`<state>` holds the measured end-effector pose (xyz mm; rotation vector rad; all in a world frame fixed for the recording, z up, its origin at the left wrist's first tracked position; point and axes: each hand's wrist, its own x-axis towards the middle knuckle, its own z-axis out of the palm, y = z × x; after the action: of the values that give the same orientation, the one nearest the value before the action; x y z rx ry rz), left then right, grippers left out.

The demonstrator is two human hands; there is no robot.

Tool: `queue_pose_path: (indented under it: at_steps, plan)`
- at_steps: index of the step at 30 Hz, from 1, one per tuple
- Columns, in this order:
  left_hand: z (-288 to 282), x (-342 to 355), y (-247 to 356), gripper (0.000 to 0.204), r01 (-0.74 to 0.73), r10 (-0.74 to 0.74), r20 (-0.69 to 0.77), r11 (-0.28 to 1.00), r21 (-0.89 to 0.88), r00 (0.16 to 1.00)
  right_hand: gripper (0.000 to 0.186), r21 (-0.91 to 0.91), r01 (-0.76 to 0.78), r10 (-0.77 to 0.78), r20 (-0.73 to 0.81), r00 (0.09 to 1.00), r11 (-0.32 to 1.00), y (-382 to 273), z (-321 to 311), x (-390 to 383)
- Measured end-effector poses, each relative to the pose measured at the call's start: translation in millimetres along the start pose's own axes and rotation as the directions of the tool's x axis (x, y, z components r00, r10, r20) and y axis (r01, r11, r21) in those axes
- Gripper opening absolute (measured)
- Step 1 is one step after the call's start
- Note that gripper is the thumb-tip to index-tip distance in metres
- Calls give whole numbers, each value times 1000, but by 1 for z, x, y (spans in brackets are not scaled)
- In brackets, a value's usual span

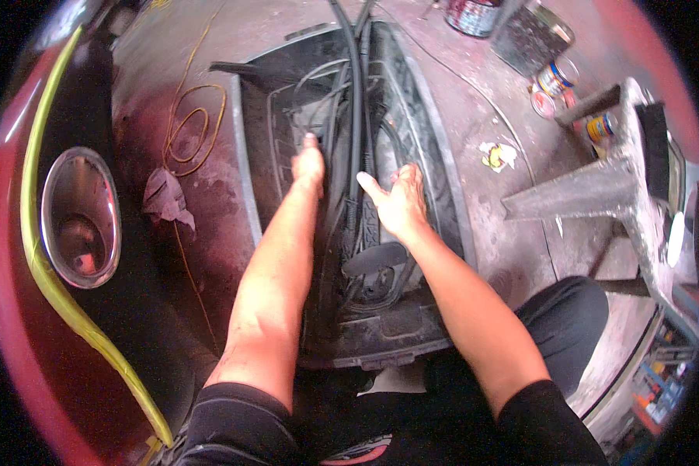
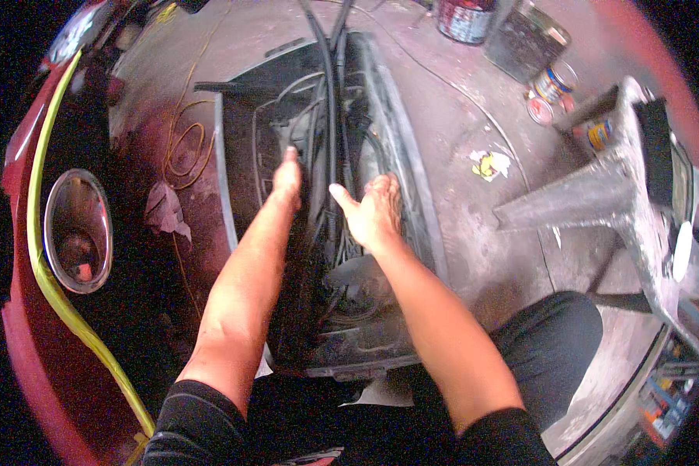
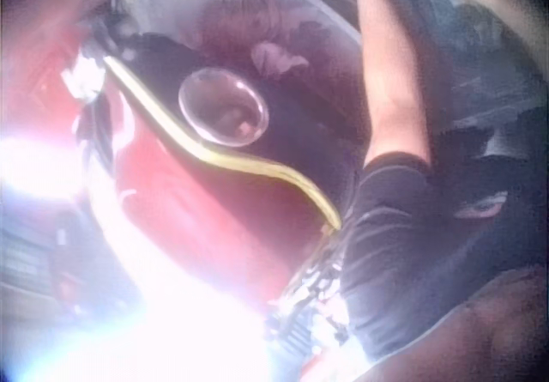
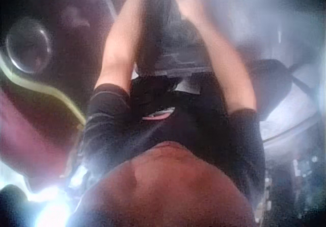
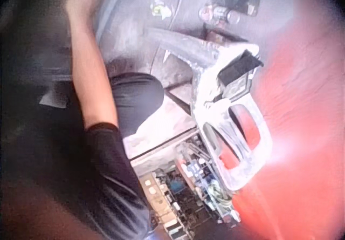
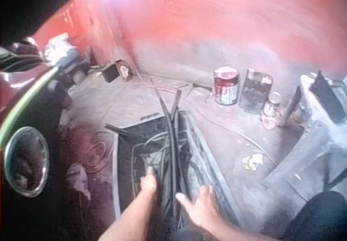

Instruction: The person installs a black plastic cowl panel onto the front of a red car's engine bay, aligning it with the windshield and securing it with clips. They then retrieve a large plastic bin containing wiring harnesses and other components, sorting through the contents to locate specific parts.

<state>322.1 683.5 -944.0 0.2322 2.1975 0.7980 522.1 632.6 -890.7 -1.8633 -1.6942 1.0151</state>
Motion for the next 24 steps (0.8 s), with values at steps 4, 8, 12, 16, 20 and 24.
queue_pose_path:
  at_steps: [4, 8, 12, 16, 20, 24]
  plan:
    - [-2, 3, -21, 99, 89, -88, 192, 996, 2, 977, 111, -111, -199, 200, -1, 980, 974, -6, 45, 23]
    - [15, -8, -27, 96, 219, -82, 573, 960, -174, 815, 116, 129, -257, 238, 149, 960, 958, 20, 40, 46]
    - [15, -31, -23, 96, 98, -16, 630, 991, -95, 776, 107, 566, -388, 187, 381, 906, 728, 17, 40, 41]
    - [1, -54, -18, 103, -130, 105, 445, 991, 25, 889, 85, 700, -414, 124, 427, 896, 582, 9, 35, 32]
    - [-34, -104, 11, 103, -330, 267, 329, 932, 150, 906, 73, 744, -261, -64, 378, 924, 615, 8, 23, 30]
    - [-67, -154, 28, 100, -497, 447, 278, 855, 147, 850, 68, 814, -20, -235, 191, 953, 581, -18, 0, 13]
